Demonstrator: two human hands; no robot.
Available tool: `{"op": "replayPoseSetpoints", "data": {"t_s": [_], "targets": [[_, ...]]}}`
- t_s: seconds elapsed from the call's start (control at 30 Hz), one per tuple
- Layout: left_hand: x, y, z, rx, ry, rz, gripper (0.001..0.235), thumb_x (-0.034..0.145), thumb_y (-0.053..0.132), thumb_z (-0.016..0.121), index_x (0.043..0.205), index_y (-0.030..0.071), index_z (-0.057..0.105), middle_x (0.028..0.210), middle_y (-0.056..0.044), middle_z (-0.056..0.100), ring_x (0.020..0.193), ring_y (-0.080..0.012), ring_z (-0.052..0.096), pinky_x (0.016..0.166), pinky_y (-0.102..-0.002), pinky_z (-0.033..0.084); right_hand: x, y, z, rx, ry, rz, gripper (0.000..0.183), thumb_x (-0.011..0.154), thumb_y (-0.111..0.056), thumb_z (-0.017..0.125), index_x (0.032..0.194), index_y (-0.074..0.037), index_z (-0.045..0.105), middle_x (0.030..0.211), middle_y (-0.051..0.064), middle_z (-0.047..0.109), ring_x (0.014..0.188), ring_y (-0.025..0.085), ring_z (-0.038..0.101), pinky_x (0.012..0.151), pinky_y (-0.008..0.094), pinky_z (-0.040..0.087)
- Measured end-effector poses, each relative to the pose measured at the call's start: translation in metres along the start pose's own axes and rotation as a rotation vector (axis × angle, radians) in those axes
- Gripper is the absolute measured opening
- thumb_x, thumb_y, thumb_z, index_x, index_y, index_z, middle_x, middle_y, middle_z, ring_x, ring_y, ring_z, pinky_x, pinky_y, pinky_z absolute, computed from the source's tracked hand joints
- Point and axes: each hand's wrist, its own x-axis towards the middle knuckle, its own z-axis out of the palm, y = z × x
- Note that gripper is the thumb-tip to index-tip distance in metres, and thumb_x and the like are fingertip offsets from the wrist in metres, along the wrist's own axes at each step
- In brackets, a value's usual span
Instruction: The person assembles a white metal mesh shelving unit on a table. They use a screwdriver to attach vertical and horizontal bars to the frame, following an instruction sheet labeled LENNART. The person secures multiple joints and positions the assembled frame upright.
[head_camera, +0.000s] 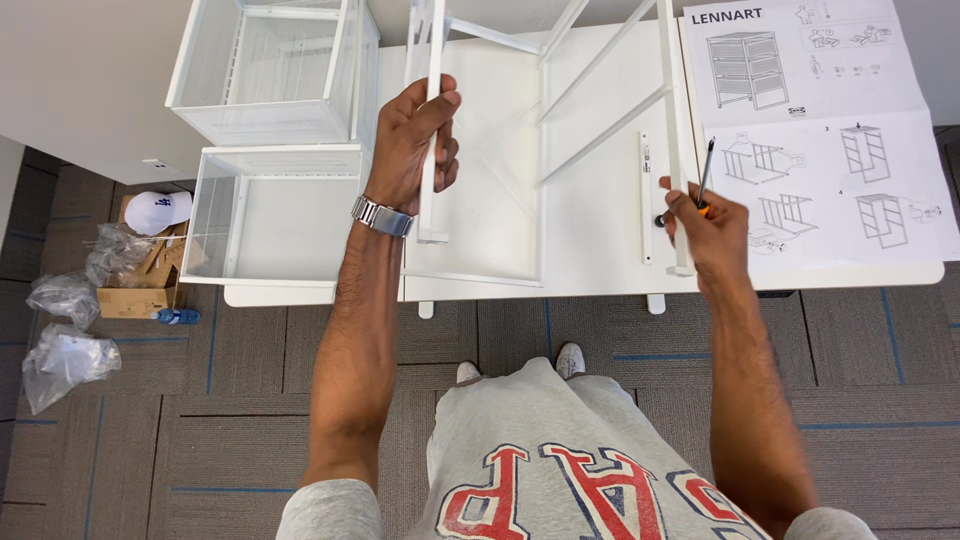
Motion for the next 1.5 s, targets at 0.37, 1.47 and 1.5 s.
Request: {"op": "replayPoseSetpoints", "data": {"t_s": [0.37,1.47,1.5], "targets": [[0.013,-0.004,0.057,0.191,-0.020,0.036,0.035,0.093,0.023,0.076,0.120,0.004,0.064,0.048,-0.005,0.052,0.032,-0.0173,0.040,0.031,-0.033,0.039,-0.012,0.052,0.011,-0.111,-0.045,0.004,0.040,0.117,-0.025,0.067,0.079,-0.014,0.074,0.074,0.001,0.072,0.151,0.020,0.072,0.112,0.030,0.048],[0.052,-0.131,0.190,0.515,0.024,0.007,0.063,0.108,0.044,0.049,0.148,-0.004,0.059,0.062,-0.011,0.070,0.073,-0.0300,0.078,0.087,-0.049,0.061,0.085,0.207,0.026,-0.485,0.090,0.278,0.045,0.097,-0.044,0.090,0.125,-0.009,0.083,0.117,0.021,0.077,0.118,0.039,0.074,0.098,0.051,0.057],[0.052,-0.135,0.195,0.515,0.017,0.008,0.063,0.108,0.044,0.049,0.148,-0.004,0.059,0.062,-0.011,0.070,0.073,-0.0300,0.078,0.087,-0.049,0.061,0.090,0.219,0.023,-0.484,0.097,0.279,0.045,0.097,-0.044,0.090,0.125,-0.009,0.083,0.117,0.021,0.077,0.118,0.039,0.074,0.098,0.051,0.057]]}}
